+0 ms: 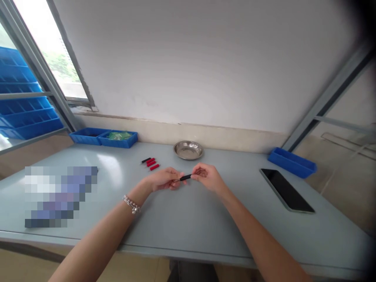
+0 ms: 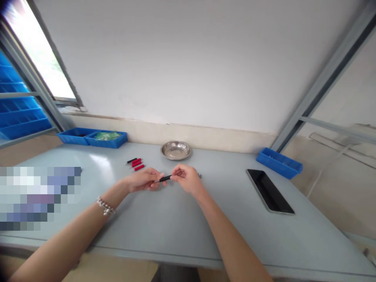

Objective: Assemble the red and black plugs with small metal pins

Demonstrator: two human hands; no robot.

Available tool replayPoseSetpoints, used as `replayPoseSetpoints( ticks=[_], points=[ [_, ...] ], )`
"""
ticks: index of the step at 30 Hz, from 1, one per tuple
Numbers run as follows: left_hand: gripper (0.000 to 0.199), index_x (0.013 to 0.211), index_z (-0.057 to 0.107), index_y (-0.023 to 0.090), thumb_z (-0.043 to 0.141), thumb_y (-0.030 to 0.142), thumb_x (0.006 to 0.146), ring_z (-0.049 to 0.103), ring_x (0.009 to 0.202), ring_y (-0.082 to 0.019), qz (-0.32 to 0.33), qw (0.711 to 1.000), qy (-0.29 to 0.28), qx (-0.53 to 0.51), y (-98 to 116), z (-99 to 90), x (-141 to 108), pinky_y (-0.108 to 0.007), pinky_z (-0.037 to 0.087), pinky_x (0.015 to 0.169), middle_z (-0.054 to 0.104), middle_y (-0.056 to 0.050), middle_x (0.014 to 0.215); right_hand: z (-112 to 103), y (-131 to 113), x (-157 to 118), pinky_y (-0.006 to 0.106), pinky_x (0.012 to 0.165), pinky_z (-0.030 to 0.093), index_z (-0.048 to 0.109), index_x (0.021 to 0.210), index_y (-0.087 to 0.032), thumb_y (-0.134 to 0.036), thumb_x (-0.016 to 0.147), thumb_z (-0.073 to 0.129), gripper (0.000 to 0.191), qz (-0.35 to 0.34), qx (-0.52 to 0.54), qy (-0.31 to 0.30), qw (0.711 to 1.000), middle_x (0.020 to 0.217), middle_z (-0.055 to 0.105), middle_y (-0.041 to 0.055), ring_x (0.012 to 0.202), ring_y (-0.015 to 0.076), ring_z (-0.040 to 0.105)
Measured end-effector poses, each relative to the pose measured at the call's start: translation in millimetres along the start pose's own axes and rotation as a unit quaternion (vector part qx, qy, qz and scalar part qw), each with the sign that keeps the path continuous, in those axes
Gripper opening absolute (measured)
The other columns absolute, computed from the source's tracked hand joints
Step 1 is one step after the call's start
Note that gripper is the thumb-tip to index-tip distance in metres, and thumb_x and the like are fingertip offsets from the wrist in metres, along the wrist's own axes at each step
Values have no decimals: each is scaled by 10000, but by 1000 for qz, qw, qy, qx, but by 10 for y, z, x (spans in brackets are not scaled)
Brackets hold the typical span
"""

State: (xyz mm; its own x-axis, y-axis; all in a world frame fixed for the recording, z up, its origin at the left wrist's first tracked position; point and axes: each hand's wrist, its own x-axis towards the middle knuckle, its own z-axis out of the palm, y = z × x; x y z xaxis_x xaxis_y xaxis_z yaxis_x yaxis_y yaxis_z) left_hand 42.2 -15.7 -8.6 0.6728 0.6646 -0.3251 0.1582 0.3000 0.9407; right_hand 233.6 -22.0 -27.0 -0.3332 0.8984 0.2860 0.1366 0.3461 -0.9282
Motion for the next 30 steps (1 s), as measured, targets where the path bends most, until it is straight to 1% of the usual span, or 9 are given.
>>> replayPoseSetpoints(
  ticks=[4, 6, 9, 14, 18, 21, 23, 26, 30],
  points=[
    [307, 750, 606, 69, 544, 370, 757, 228, 449, -52, -32, 995, -17, -89, -21, -26, 22, -212, 204, 440, 289, 58, 477, -11, -4, 1, 269, 638, 444, 521, 674, -186, -265, 647, 606, 119, -14, -10, 10, 1000, 660, 556, -11, 628, 116, 539],
    [300, 743, 608, 62, 532, 351, 771, 213, 444, -51, -47, 992, -30, -115, -29, -40, 26, -207, 201, 438, 271, 62, 470, -14, -2, 1, 266, 637, 443, 523, 676, -186, -259, 648, 606, 113, -19, -7, 3, 1000, 659, 557, -12, 631, 116, 540],
    [293, 748, 612, 58, 520, 334, 784, 209, 440, -48, -52, 988, -45, -135, -33, -53, 27, -196, 206, 439, 253, 69, 459, -19, 3, 0, 268, 657, 448, 527, 695, -187, -251, 648, 609, 114, -20, 3, -1, 1000, 685, 565, -7, 660, 120, 549],
    [308, 782, 616, 54, 534, 351, 772, 257, 449, -46, -42, 991, -35, -121, -57, -56, 47, -193, 231, 450, 305, 58, 468, -34, 40, 6, 278, 706, 454, 550, 745, -182, -257, 637, 623, 150, 3, 12, -1, 1000, 741, 584, 10, 713, 126, 571],
    [323, 795, 614, 56, 552, 370, 755, 315, 457, -52, -25, 995, -26, -89, -87, -63, 71, -203, 238, 456, 356, 45, 472, -46, 88, 15, 279, 672, 466, 548, 861, -191, -289, 624, 644, 274, 51, 24, -1, 998, 755, 600, 14, 692, 128, 584],
    [329, 797, 612, 63, 567, 384, 738, 345, 464, -54, -15, 997, -20, -69, -93, -63, 75, -203, 247, 461, 399, 33, 483, -38, 110, 13, 275, 614, 471, 542, 791, -176, -367, 664, 609, 238, 91, 39, -15, 995, 685, 611, 16, 601, 119, 582],
    [334, 795, 612, 66, 577, 391, 726, 359, 469, -54, -9, 998, -14, -57, -89, -55, 71, -200, 249, 460, 420, 26, 494, -29, 115, 8, 268, 579, 466, 531, 718, -166, -403, 686, 582, 244, 103, 46, -34, 993, 626, 610, 15, 542, 110, 570],
    [340, 792, 613, 66, 580, 397, 720, 367, 474, -57, -10, 999, -7, -46, -75, -35, 58, -197, 252, 455, 432, 21, 499, -30, 101, 3, 257, 546, 457, 521, 683, -162, -395, 672, 601, 246, 104, 58, -48, 992, 596, 614, 12, 509, 105, 563],
    [326, 778, 606, 69, 572, 389, 731, 337, 449, -51, -24, 997, -35, -70, -51, -26, 42, -189, 231, 433, 385, 38, 472, -73, 19, 2, 265, 555, 459, 540, 674, -159, -344, 627, 650, 219, 92, 58, -50, 993, 583, 619, 9, 522, 114, 575]
  ],
)
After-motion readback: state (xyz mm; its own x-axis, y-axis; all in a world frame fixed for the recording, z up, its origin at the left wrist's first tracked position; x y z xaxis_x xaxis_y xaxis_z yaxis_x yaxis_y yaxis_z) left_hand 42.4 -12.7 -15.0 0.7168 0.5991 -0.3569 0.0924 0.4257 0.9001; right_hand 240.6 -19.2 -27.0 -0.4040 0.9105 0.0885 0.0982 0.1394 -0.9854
